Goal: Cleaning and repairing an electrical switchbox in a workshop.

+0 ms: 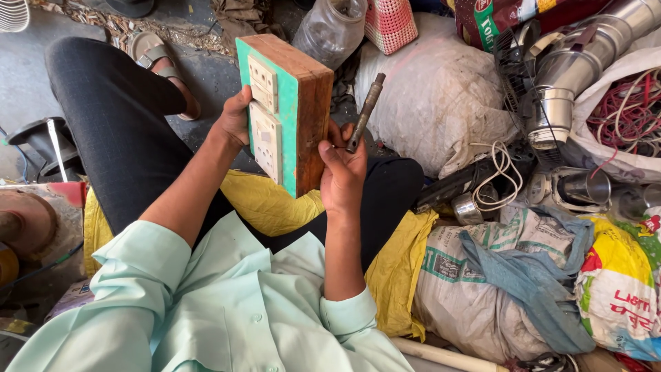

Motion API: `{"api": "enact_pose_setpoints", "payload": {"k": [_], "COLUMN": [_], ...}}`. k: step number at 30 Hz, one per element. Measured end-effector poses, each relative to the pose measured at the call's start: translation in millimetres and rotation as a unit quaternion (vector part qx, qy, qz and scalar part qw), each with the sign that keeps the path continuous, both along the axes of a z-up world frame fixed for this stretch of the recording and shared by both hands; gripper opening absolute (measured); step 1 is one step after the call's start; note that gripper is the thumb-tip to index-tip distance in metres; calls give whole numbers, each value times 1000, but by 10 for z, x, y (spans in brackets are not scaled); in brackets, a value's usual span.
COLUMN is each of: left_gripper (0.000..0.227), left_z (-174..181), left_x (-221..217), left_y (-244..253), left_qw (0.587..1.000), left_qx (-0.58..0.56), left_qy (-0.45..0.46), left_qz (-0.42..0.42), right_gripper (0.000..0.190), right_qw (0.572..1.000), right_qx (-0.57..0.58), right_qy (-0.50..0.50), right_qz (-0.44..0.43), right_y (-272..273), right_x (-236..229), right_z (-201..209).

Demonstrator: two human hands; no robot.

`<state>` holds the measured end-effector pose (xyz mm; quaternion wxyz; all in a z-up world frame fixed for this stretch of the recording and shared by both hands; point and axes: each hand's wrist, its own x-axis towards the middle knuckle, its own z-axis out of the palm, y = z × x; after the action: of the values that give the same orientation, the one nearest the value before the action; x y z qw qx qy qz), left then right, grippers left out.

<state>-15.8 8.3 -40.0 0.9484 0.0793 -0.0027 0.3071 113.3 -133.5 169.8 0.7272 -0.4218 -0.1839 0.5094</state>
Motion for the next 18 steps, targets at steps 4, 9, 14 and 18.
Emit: {"api": "enact_pose_setpoints", "payload": {"k": [4, 9, 14, 18], "left_gripper": [84, 87, 92, 92], "left_z": [105, 72, 47, -21], "left_x": [-5, 1, -93, -87], "left_y": [-2, -19, 15, 11], "left_qw": [1000, 999, 997, 996], "left_qx": [15, 24, 27, 19], "left_qy": [20, 30, 68, 90], "left_qz": [10, 12, 5, -12], "right_gripper": [34, 34, 68, 75], "right_qw": [997, 993, 990, 988], "right_qx": [-6, 26, -23, -43], "right_qy": [-81, -111, -92, -90], "right_qz": [-6, 17, 102, 120], "right_y": [12, -29, 77, 63], "right_x": [-13, 45, 56, 178], "right_z": [-7, -69, 72, -168]}}
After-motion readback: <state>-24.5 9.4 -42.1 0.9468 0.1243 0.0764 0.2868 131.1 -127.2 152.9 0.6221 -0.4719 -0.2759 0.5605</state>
